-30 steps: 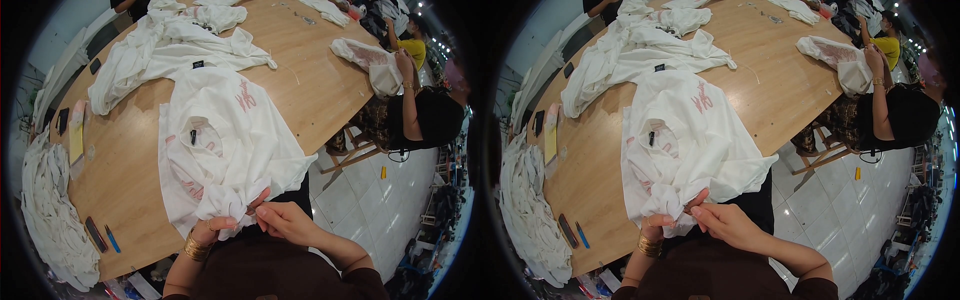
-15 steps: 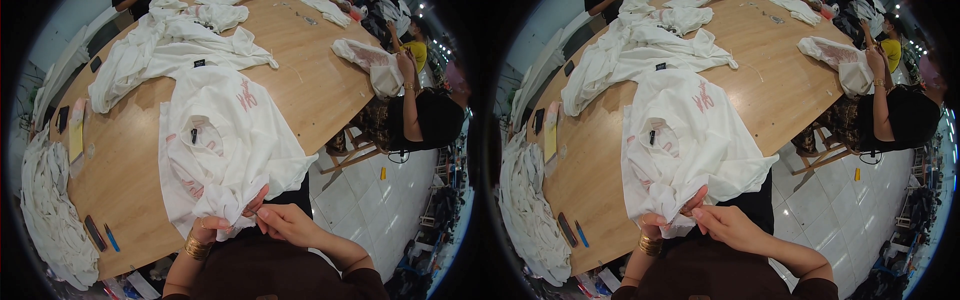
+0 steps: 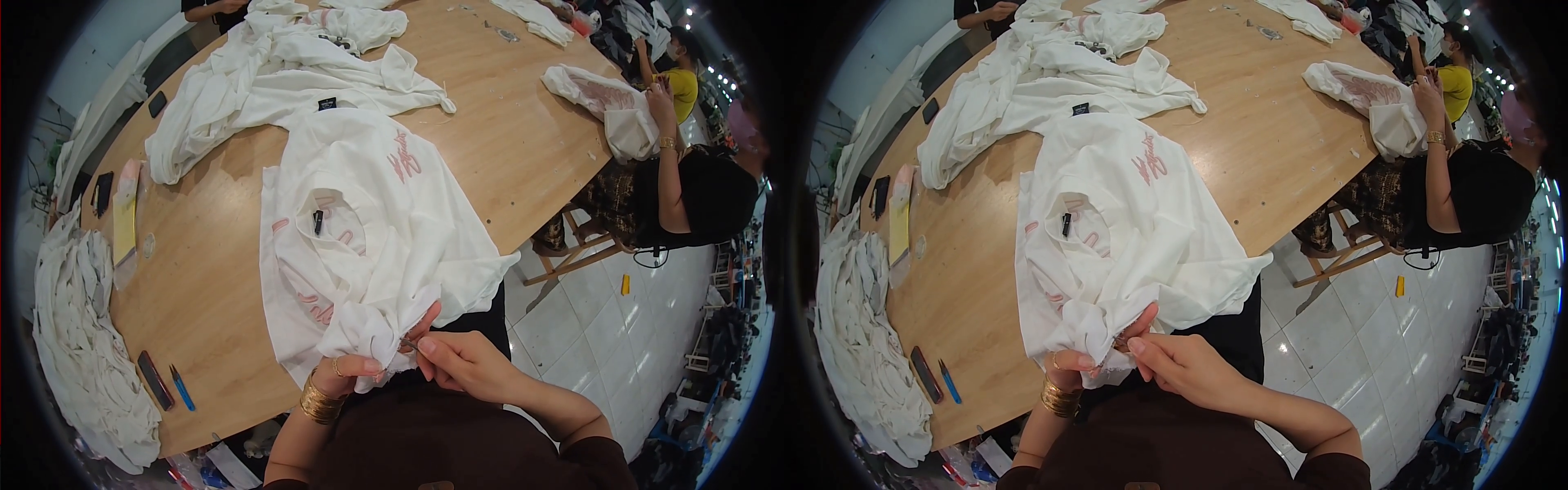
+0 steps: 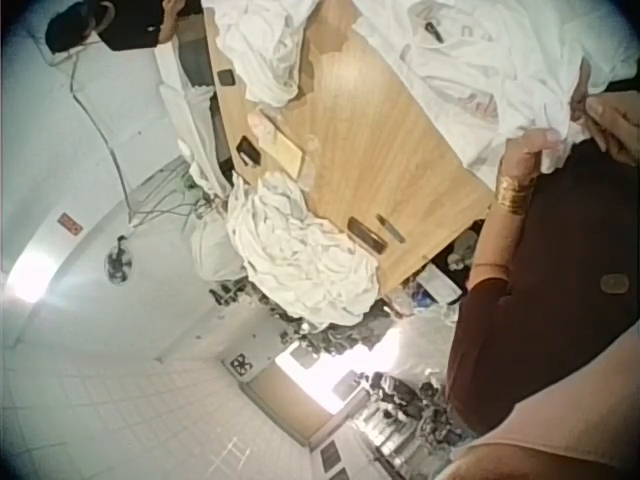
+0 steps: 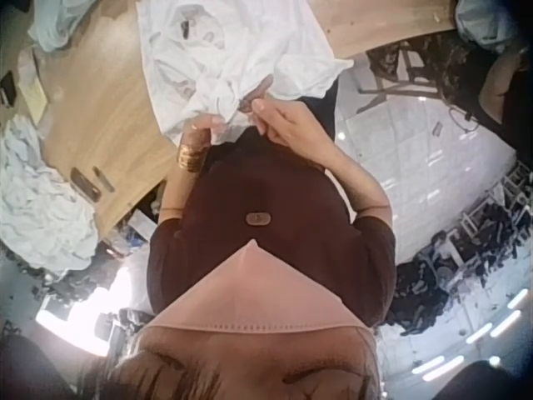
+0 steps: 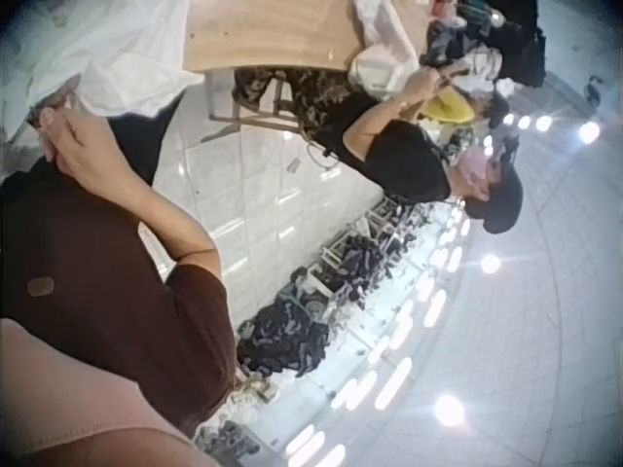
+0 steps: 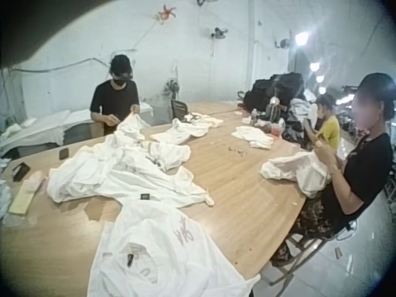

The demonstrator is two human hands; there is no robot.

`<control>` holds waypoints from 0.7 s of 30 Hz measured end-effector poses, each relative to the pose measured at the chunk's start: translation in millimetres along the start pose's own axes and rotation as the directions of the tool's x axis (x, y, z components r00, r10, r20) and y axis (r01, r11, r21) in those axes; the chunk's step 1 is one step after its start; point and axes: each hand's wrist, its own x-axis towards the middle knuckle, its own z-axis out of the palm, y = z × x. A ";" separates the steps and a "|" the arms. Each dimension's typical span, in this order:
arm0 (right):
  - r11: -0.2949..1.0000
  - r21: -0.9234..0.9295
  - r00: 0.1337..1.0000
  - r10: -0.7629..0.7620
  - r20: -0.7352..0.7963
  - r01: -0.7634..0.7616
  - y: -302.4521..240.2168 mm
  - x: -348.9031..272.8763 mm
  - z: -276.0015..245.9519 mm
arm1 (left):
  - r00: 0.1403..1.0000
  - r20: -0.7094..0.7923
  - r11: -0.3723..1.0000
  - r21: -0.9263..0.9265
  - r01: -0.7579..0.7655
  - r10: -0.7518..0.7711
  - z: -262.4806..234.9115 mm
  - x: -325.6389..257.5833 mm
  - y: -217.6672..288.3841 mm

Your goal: Trimming loose threads from white t-shirts using small scissors.

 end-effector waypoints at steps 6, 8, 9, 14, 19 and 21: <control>1.000 0.021 1.000 0.002 0.008 -0.002 0.9 -0.2 0.5 | 1.000 -0.009 1.000 -0.026 0.012 -0.012 -2.0 -0.2 0.6; 1.000 0.021 1.000 -0.012 0.010 0.012 1.4 0.2 1.0 | 1.000 0.010 1.000 -0.028 -0.003 0.003 -3.6 1.0 -1.0; 1.000 0.021 1.000 -0.010 0.010 0.010 0.9 0.2 0.7 | 0.999 0.029 0.999 -0.030 -0.016 0.017 -4.4 1.5 -1.6; 1.000 0.009 1.000 -0.005 0.013 0.005 1.9 0.0 0.8 | 1.000 0.017 1.000 -0.003 0.004 -0.004 -7.3 0.0 -2.6; 1.000 0.014 1.000 0.006 0.002 -0.006 1.6 -0.2 2.0 | 0.999 0.022 0.999 0.012 0.030 -0.030 -3.3 -0.1 0.3; 1.000 0.018 1.000 -0.005 0.005 0.005 1.1 -0.1 2.7 | 0.997 0.072 1.000 0.022 0.010 -0.012 -5.8 0.9 0.0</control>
